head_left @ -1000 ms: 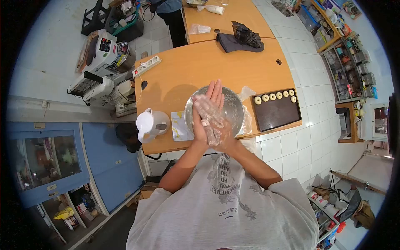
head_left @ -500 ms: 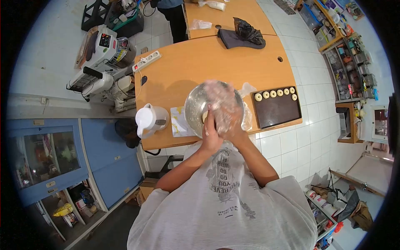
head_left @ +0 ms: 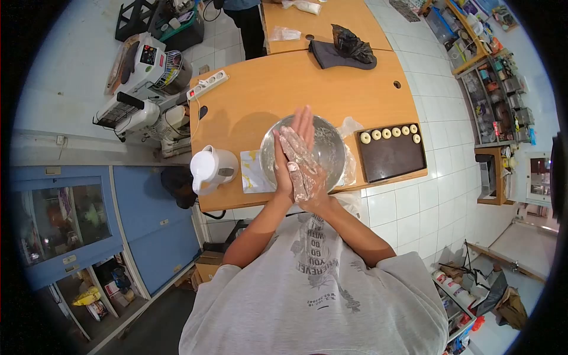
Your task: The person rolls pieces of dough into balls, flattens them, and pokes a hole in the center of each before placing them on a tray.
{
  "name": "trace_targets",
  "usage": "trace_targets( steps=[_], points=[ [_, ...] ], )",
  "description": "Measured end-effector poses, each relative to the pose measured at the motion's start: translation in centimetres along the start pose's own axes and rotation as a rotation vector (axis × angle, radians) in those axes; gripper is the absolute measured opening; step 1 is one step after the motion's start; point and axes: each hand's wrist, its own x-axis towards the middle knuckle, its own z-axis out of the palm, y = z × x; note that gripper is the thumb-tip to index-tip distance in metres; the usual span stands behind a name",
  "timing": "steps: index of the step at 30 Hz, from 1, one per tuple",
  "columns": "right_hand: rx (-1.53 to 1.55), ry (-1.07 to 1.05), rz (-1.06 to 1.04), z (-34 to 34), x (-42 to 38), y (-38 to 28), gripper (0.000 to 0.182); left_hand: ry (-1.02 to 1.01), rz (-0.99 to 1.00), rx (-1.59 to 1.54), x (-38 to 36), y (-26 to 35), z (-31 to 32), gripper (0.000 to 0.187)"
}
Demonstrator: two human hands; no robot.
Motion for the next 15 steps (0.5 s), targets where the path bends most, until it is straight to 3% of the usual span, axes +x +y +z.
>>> trace_targets(
  steps=[3, 5, 6, 7, 9, 10, 11, 13, 14, 15],
  points=[
    [-0.243, -0.097, 0.086, -2.0, 0.1, 1.7, 0.047, -0.130, 0.130, -0.020, -2.1, -1.9, -1.0, 0.071],
    [-0.264, 0.011, 0.105, -1.8, 1.5, 1.9, 0.047, -0.027, -0.112, 0.815, -4.4, -1.9, -2.3, 0.073],
    [-0.292, 0.123, 0.115, -1.6, 2.1, 1.8, 0.047, 0.031, -0.298, 0.329, -2.6, -1.0, -2.1, 0.068],
    [-0.294, 0.123, 0.112, -0.9, 1.6, 1.4, 0.047, 0.028, -0.296, 0.328, -0.6, -1.2, -2.3, 0.068],
    [0.069, 0.058, 0.166, 1.0, -0.5, 0.5, 0.048, 0.058, -0.009, -0.271, 1.9, -1.9, -2.5, 0.067],
    [0.012, 0.011, 0.032, 1.2, -0.8, 1.2, 0.048, 0.058, -0.013, -0.274, 1.2, -2.2, -2.3, 0.067],
    [0.011, 0.012, 0.033, 0.6, -0.6, 1.6, 0.048, -0.011, -0.035, -0.201, -0.1, -2.2, -1.9, 0.069],
    [-0.327, -0.069, 0.059, -1.2, 0.0, 2.2, 0.045, -0.149, -0.078, -0.052, -2.0, -1.8, -1.3, 0.073],
    [-0.325, -0.067, 0.063, -1.2, 0.6, 2.2, 0.045, -0.147, -0.082, -0.050, -2.0, -1.1, -1.0, 0.073],
    [-0.275, 0.032, 0.074, -1.2, 1.2, 2.1, 0.044, 0.002, -0.210, -0.066, -1.9, -0.3, -0.7, 0.071]
  ],
)
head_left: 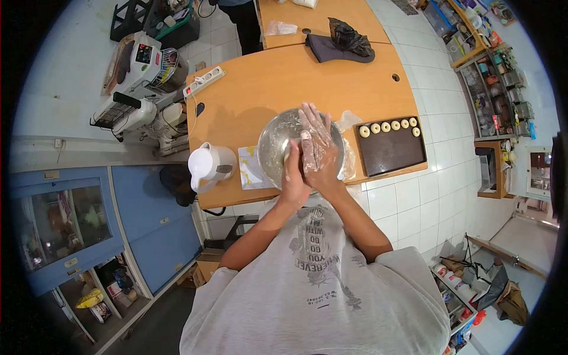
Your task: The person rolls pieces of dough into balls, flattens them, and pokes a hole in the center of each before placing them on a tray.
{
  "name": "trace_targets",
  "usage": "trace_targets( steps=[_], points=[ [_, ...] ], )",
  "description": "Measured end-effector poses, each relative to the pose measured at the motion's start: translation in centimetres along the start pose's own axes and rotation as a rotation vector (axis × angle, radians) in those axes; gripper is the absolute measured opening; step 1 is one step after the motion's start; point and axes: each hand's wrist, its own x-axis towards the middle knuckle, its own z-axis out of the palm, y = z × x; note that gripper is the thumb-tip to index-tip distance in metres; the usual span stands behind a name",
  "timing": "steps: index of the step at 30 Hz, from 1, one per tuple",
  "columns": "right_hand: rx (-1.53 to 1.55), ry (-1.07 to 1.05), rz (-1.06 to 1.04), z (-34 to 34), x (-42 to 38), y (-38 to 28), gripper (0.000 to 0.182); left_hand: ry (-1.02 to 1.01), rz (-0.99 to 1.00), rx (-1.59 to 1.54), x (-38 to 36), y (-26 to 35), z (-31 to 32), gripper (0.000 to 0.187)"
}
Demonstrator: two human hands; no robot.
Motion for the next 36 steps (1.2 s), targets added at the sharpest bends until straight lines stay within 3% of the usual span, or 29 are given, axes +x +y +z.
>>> trace_targets(
  steps=[1, 2, 4, 5, 6, 8, 9, 11, 12, 14, 16, 18, 19, 22, 24, 31, 34, 36],
  points=[
    [0.052, 0.095, 0.020, 0.0, 0.5, -0.1, 0.043, 0.148, -0.119, -0.031, 0.2, 0.9, 0.4, 0.069],
    [0.051, 0.097, 0.018, 0.4, -0.1, -0.4, 0.043, 0.145, -0.118, -0.030, 0.8, 1.7, 0.9, 0.069],
    [0.207, -0.085, -0.099, 1.2, -2.2, -1.4, 0.048, 0.021, 0.012, -0.349, 2.1, 2.6, 1.5, 0.075],
    [0.168, -0.068, -0.207, 1.2, -1.3, -1.3, 0.049, 0.036, -0.050, -0.537, 1.6, 1.9, 1.7, 0.075],
    [0.167, -0.070, -0.207, 0.5, -0.1, -0.8, 0.049, 0.036, -0.049, -0.540, 1.1, 0.9, 1.5, 0.075],
    [-0.023, -0.068, -0.189, -1.4, 2.2, -0.5, 0.047, -0.044, 0.015, -0.082, 0.2, -0.9, 0.3, 0.065],
    [-0.019, -0.073, -0.189, -2.2, 2.9, -1.5, 0.047, -0.039, 0.018, -0.083, 0.4, -0.9, -0.5, 0.065],
    [1.049, 0.015, 0.679, -3.4, 4.3, -3.0, 0.052, 0.000, -0.158, -0.575, 1.5, 0.2, -2.2, 0.061],
    [1.047, 0.009, 0.682, -3.8, 4.2, -2.8, 0.052, 0.003, -0.155, -0.579, 1.7, 1.2, -1.4, 0.061],
    [1.115, 0.099, 0.304, -5.0, 3.7, -1.9, 0.055, 0.104, -0.122, -0.452, 1.9, 3.0, 0.5, 0.061],
    [1.024, 0.131, 0.300, -5.8, 3.2, -1.3, 0.051, 0.046, -0.108, -0.579, 2.2, 3.5, 0.3, 0.060],
    [0.528, -0.065, 0.341, -7.0, 2.5, -1.7, 0.040, 0.082, -0.089, -0.561, 2.3, 3.7, 0.3, 0.061],
    [0.529, -0.067, 0.341, -6.8, 2.0, -1.8, 0.040, 0.083, -0.088, -0.560, 2.3, 3.9, 0.3, 0.061],
    [0.348, -0.218, 0.182, -5.7, 0.5, -1.4, 0.043, 0.010, -0.091, -0.549, 2.3, 3.9, 0.8, 0.063],
    [0.019, -0.253, -0.033, -4.9, -0.2, -1.3, 0.050, 0.023, -0.065, -0.406, 2.3, 3.6, 1.1, 0.065],
    [0.070, -0.290, 0.028, -4.9, 0.0, -0.3, 0.048, 0.022, -0.124, -0.477, 1.8, 3.8, 0.5, 0.066],
    [-0.043, -0.377, -0.063, -4.9, 0.1, -0.6, 0.050, 0.022, -0.060, -0.440, 2.2, 3.6, 0.1, 0.067],
    [0.047, -0.305, -0.050, -4.4, 0.7, -0.9, 0.049, -0.037, -0.014, -0.303, 2.5, 3.4, -0.1, 0.068]
  ],
)
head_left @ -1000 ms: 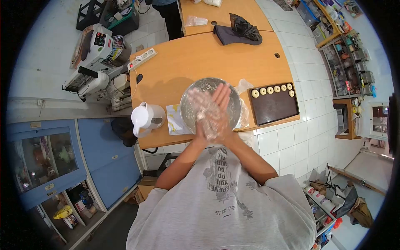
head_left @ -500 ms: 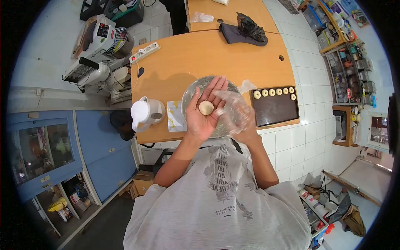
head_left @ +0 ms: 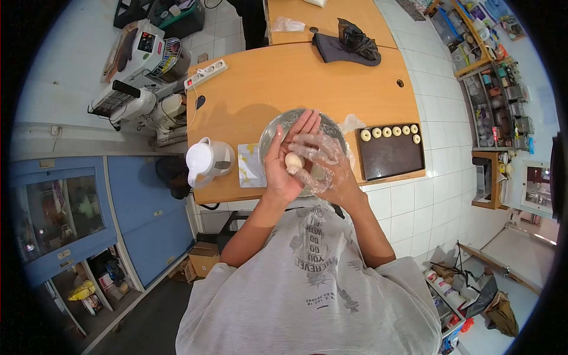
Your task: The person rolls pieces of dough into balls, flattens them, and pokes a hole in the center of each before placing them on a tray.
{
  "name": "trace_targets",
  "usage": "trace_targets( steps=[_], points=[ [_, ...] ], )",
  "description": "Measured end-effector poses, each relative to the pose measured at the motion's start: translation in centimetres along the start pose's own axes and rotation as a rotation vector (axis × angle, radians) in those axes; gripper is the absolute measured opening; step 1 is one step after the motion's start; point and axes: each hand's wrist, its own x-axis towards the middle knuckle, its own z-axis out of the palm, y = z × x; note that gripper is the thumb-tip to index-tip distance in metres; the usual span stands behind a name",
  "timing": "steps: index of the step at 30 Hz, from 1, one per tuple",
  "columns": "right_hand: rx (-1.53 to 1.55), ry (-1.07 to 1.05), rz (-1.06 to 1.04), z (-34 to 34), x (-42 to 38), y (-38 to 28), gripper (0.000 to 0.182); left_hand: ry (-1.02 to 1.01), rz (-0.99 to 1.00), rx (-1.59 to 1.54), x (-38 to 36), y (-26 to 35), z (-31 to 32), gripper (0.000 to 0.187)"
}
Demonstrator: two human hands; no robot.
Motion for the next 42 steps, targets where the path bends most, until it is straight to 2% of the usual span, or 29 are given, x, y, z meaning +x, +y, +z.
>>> trace_targets(
  steps=[1, 4, 6, 7, 9, 11, 14, 16, 17, 18, 19, 20, 21, 22, 23, 24, 26, 27, 28, 30, 31, 32, 34, 35, 36, 38, 39, 40, 42],
  points=[
    [0.090, 0.076, 0.000, 0.4, 0.5, -0.1, 0.049, 0.001, 0.000, -0.002, 0.0, -0.3, 0.1, 0.068],
    [0.052, 0.081, -0.097, 2.6, 2.5, -0.6, 0.044, -0.016, 0.020, -0.002, 0.0, -1.8, 0.9, 0.071],
    [-0.022, 0.090, -0.079, 2.2, 3.3, 0.0, 0.042, -0.132, 0.121, 0.178, -0.1, -2.4, 1.0, 0.073],
    [-0.093, 0.094, -0.063, 1.9, 3.7, 0.3, 0.041, 0.053, 0.003, 0.133, -0.9, -2.3, 1.2, 0.073],
    [-0.161, 0.097, -0.054, 2.5, 3.6, -0.2, 0.041, 0.179, -0.039, 0.110, -0.7, -1.1, 1.3, 0.073],
    [0.075, 0.128, -0.032, 4.6, 2.3, -1.6, 0.044, 0.108, 0.025, 0.046, 0.1, -0.4, 0.5, 0.073],
    [0.058, 0.111, -0.090, 4.0, 1.7, -1.4, 0.046, -0.060, 0.087, 0.155, -1.2, -3.0, -0.8, 0.073],
    [-0.043, 0.124, -0.059, 2.4, 3.4, -0.5, 0.047, -0.020, 0.019, 0.284, -2.2, -3.5, -0.5, 0.073],
    [-0.143, 0.139, -0.029, 1.9, 4.1, -0.3, 0.049, -0.022, 0.019, 0.287, -1.8, -2.6, -0.2, 0.073],
    [-0.145, 0.143, -0.034, 2.8, 3.7, -0.1, 0.049, 0.067, 0.013, 0.218, -0.9, -1.1, 0.4, 0.074],
    [0.030, 0.174, -0.089, 4.4, 2.6, 0.2, 0.049, 0.153, 0.008, 0.148, -0.3, -0.3, 0.8, 0.075],
    [0.205, 0.203, -0.141, 5.1, 2.4, -0.8, 0.049, 0.147, 0.008, 0.149, 0.0, -0.4, 0.6, 0.075],
    [0.122, 0.129, -0.021, 5.1, 1.9, -1.7, 0.051, 0.049, 0.030, -0.052, 0.1, -0.9, 0.0, 0.074],
    [0.120, 0.133, -0.022, 4.3, 2.2, -1.5, 0.051, -0.047, 0.050, -0.254, 0.2, -1.6, -0.8, 0.074],
    [0.041, 0.085, -0.102, 3.0, 2.7, -1.0, 0.048, -0.252, 0.210, 0.234, -0.1, -3.1, -1.9, 0.070],
    [-0.036, 0.035, -0.179, 2.3, 3.0, -0.5, 0.046, -0.250, 0.210, 0.235, -0.7, -3.1, -1.0, 0.070],
    [-0.077, 0.104, -0.093, 2.3, 3.6, 0.7, 0.048, 0.244, 0.004, 0.150, -2.0, -2.8, 0.9, 0.065],
    [-0.124, 0.174, -0.015, 2.4, 3.7, 1.1, 0.050, 0.278, -0.070, 0.108, -1.2, -1.4, 0.7, 0.061],
    [-0.124, 0.176, -0.016, 3.2, 3.3, 0.7, 0.050, 0.276, -0.070, 0.110, -0.3, -1.3, 0.4, 0.061],
    [0.194, 0.192, -0.069, 5.0, 2.4, -0.9, 0.050, 0.072, 0.008, -0.542, 1.1, -1.7, -1.1, 0.061],
    [0.161, 0.134, -0.085, 4.4, 2.3, -1.2, 0.051, -0.031, 0.048, -0.868, 1.3, -2.1, -2.0, 0.062],
    [0.161, 0.134, -0.080, 3.4, 2.6, -1.0, 0.051, -0.027, 0.046, -0.870, 0.4, -3.1, -3.3, 0.062],
    [0.057, 0.160, -0.100, 1.8, 3.8, 0.0, 0.048, 0.154, 0.116, 0.451, -2.1, -5.4, -5.3, 0.064],
    [0.059, 0.163, -0.095, 2.4, 3.6, 0.1, 0.048, 0.299, -0.010, 0.282, -1.7, -3.1, 1.4, 0.065],
    [-0.005, 0.232, -0.063, 3.2, 3.4, 0.4, 0.048, 0.299, -0.013, 0.284, -0.7, -2.3, 1.1, 0.065],
    [-0.071, 0.302, -0.039, 4.1, 3.4, 0.0, 0.048, -0.018, 0.192, 0.185, 2.0, -0.5, -0.3, 0.059],
    [0.048, 0.226, -0.052, 4.6, 2.6, -0.9, 0.048, -0.130, 0.279, -0.150, 2.6, -2.9, -5.2, 0.062],
    [0.167, 0.149, -0.062, 4.8, 2.1, -1.4, 0.048, -0.129, 0.277, -0.150, 2.2, -3.3, -4.4, 0.062],
    [0.157, 0.124, -0.067, 3.5, 3.0, -1.3, 0.047, -0.234, 0.134, -0.017, 0.7, -3.2, -1.2, 0.062]
  ],
)
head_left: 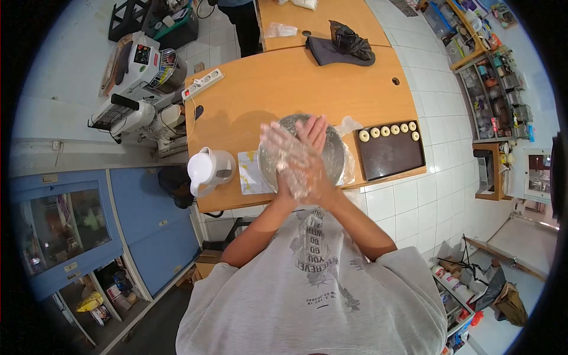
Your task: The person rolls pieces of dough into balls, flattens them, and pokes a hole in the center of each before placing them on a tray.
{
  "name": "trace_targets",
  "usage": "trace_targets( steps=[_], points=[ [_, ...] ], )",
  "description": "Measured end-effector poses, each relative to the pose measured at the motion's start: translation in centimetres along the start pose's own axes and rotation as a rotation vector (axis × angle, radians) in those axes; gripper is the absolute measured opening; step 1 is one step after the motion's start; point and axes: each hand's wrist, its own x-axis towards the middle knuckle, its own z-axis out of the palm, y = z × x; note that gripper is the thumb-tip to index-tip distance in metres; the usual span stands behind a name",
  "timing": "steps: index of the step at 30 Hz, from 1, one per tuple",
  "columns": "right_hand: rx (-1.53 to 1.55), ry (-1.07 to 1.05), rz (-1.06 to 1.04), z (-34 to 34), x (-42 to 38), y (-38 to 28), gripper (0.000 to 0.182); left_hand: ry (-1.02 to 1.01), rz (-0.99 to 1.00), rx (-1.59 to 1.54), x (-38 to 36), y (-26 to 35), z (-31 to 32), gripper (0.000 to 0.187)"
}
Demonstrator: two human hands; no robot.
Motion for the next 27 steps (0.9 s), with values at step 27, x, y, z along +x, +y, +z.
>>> trace_targets(
  steps=[27],
  points=[
    [-0.102, 0.103, 0.194, 2.3, -0.3, 0.5, 0.052, 0.082, 0.079, 0.153, 1.3, 0.2, 1.9, 0.062]
  ],
)
